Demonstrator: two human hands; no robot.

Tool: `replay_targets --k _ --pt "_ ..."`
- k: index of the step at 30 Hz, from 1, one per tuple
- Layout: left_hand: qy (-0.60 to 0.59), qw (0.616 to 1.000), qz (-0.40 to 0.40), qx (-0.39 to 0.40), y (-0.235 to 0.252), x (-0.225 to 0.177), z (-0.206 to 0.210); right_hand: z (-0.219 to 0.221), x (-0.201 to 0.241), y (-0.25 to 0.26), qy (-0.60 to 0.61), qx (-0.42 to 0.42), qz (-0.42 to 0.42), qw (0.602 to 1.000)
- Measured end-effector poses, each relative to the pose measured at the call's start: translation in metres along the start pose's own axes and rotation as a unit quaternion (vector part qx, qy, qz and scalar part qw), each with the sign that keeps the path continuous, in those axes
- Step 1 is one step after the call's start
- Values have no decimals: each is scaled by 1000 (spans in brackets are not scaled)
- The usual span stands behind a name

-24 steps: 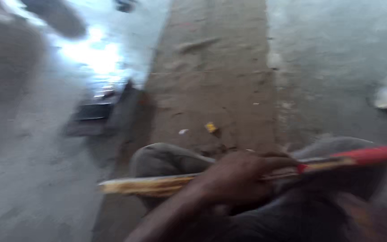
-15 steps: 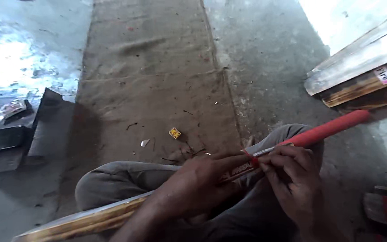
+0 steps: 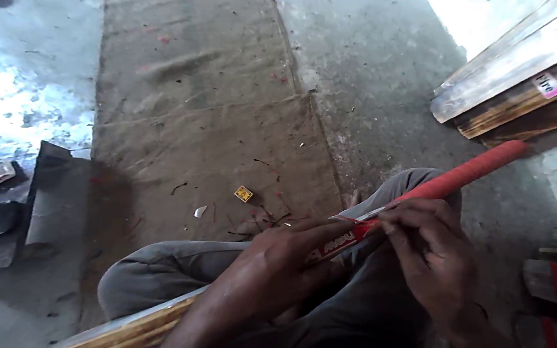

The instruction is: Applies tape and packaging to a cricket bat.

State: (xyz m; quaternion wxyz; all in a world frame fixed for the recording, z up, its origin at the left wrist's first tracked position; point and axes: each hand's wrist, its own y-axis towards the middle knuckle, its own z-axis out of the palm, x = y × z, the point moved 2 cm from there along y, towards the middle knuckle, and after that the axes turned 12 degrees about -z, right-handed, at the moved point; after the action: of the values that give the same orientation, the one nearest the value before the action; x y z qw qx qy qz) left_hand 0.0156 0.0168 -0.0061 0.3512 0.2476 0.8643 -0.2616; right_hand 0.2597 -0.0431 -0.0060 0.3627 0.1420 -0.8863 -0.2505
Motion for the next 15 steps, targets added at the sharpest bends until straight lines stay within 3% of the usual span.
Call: replay_targets --k 3,5,7,9,10,12,15 --pt "4 1000 -2 -12 0 1 0 -23 -11 5 67 -16 66 995" --pt "0 1000 3 -11 0 2 0 -46 -24 -2 170 34 153 973" --pt "-7 1000 3 -6 -1 2 0 -69 -42 -29 238 221 208 923" --pt "0 1000 0 -4 -2 1 1 -87 -54 -54 121 462 199 855" --pt "4 1000 3 -8 -2 0 1 -95 -60 -62 19 505 202 839" --pt "12 1000 6 -15 -1 -1 1 -109 -79 -69 -129 422 219 870" --pt "13 1000 4 -12 -1 0 1 -114 -80 -57 -175 283 217 918"
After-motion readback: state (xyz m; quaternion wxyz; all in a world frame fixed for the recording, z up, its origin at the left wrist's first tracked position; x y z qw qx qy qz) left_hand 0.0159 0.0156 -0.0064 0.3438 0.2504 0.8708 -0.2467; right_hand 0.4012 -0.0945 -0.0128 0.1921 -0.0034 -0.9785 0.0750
